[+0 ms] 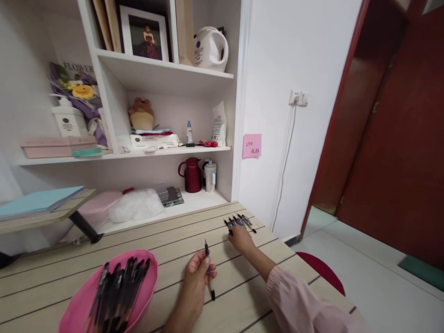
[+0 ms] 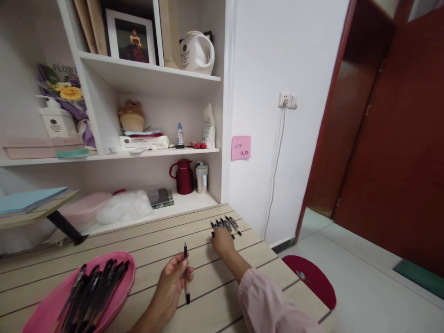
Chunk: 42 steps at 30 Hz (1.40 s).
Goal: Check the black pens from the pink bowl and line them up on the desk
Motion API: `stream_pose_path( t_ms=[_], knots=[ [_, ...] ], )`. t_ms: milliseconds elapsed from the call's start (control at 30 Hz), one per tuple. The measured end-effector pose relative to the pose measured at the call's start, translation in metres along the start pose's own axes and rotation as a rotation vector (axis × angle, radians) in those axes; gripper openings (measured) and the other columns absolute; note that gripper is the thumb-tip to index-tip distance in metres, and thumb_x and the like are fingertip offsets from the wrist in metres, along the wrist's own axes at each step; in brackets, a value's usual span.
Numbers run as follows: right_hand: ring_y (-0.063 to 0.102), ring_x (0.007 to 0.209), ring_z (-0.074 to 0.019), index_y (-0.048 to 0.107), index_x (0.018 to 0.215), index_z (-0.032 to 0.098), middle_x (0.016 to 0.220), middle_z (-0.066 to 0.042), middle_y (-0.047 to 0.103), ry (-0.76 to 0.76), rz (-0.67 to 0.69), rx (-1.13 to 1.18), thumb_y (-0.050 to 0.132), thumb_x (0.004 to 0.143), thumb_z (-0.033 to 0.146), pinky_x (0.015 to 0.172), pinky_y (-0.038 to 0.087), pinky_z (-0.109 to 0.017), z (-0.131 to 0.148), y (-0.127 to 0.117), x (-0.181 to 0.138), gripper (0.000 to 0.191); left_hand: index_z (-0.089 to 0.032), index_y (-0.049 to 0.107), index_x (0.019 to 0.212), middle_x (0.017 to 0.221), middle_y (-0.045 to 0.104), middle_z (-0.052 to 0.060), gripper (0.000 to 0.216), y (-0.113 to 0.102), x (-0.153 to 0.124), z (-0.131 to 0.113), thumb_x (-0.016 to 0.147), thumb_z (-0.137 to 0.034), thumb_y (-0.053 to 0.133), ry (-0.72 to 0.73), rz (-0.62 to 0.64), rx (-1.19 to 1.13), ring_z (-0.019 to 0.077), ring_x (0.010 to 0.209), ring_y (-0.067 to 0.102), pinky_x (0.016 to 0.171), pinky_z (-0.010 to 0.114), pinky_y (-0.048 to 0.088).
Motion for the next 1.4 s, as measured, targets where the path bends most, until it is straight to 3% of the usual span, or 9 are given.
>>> stream_pose_path(
  t_ms=[267, 433, 633, 767, 967, 1200, 1300, 1400],
  knots=[
    [0.061, 0.084, -0.0187, 0.067, 0.085, 0.012, 0.090, -0.015, 0.068, -0.066, 0.053, -0.131, 0.049, 0.074, 0.015, 0.066, 0.038, -0.024, 0.015, 0.008, 0.022, 0.021, -0.017, 0.056, 0.086, 0.070, 0.056, -0.001, 0.030, 0.003, -0.001, -0.002, 0.060, -0.023, 0.070, -0.012, -0.020, -0.016, 0.0097, 0.058, 0.056, 0.055, 0.022, 0.045],
    [0.061, 0.077, -0.0164, 0.066, 0.076, 0.016, 0.082, -0.008, 0.069, -0.227, 0.155, -0.131, 0.052, 0.072, 0.019, 0.064, 0.037, -0.022, 0.036, 0.028, -0.008, 0.015, -0.017, 0.054, 0.081, 0.067, 0.056, -0.002, 0.021, -0.002, 0.002, -0.004, 0.063, -0.024, 0.063, 0.004, -0.068, -0.063, 0.0044, 0.045, 0.045, 0.041, 0.017, 0.032],
    [0.059, 0.081, -0.0235, 0.063, 0.084, 0.014, 0.088, -0.015, 0.065, -0.257, 0.138, -0.153, 0.053, 0.070, 0.021, 0.067, 0.036, -0.029, 0.041, 0.033, -0.034, 0.019, -0.016, 0.055, 0.081, 0.063, 0.055, -0.003, 0.025, -0.005, 0.005, -0.004, 0.061, -0.027, 0.064, -0.003, -0.074, -0.038, 0.0025, 0.041, 0.039, 0.036, 0.016, 0.021],
    [0.057, 0.081, -0.0239, 0.061, 0.082, 0.014, 0.085, -0.014, 0.064, -0.253, 0.090, -0.072, 0.054, 0.067, 0.021, 0.068, 0.035, -0.030, 0.044, 0.029, -0.039, 0.018, -0.015, 0.055, 0.081, 0.062, 0.055, -0.002, 0.027, -0.004, 0.005, -0.003, 0.060, -0.028, 0.066, -0.012, -0.065, -0.022, 0.0020, 0.039, 0.037, 0.035, 0.016, 0.019],
    [0.054, 0.068, -0.0152, 0.058, 0.067, 0.017, 0.071, -0.004, 0.062, -0.239, 0.033, 0.221, 0.051, 0.066, 0.019, 0.062, 0.035, -0.024, 0.045, 0.028, -0.040, 0.007, -0.015, 0.055, 0.077, 0.062, 0.056, -0.002, 0.028, -0.002, 0.004, -0.004, 0.058, -0.030, 0.069, -0.017, -0.052, -0.015, 0.0021, 0.040, 0.038, 0.035, 0.016, 0.020],
    [0.052, 0.054, -0.0119, 0.060, 0.084, 0.015, 0.065, -0.002, 0.060, -0.114, 0.017, 0.550, 0.038, 0.077, 0.032, 0.050, 0.039, -0.022, 0.023, 0.022, -0.011, 0.028, -0.015, 0.055, 0.078, 0.061, 0.056, -0.002, 0.029, -0.006, 0.006, -0.002, 0.058, -0.030, 0.069, -0.031, -0.078, -0.014, 0.0020, 0.039, 0.039, 0.035, 0.016, 0.020],
    [0.051, 0.048, -0.0122, 0.062, 0.082, 0.014, 0.057, -0.001, 0.059, -0.056, 0.035, 0.494, 0.042, 0.073, 0.025, 0.048, 0.037, -0.023, 0.003, 0.013, -0.005, 0.025, -0.014, 0.056, 0.080, 0.061, 0.056, -0.002, 0.030, -0.007, 0.008, -0.001, 0.058, -0.029, 0.069, -0.034, -0.086, -0.013, 0.0017, 0.038, 0.038, 0.035, 0.016, 0.019],
    [0.050, 0.048, -0.0127, 0.064, 0.067, 0.014, 0.049, 0.000, 0.056, -0.072, 0.075, 0.336, 0.048, 0.066, 0.017, 0.049, 0.034, -0.024, -0.011, 0.003, -0.011, 0.016, -0.015, 0.056, 0.080, 0.060, 0.056, -0.002, 0.030, -0.007, 0.009, 0.000, 0.057, -0.030, 0.069, -0.040, -0.085, -0.012, 0.0017, 0.037, 0.037, 0.035, 0.016, 0.018]
  ],
)
Point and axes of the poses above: each hand's wrist, its own x-axis towards the middle knuckle, its own y-axis out of the palm, z = x × y, the point moved 6 cm from there along x, towards the middle knuckle
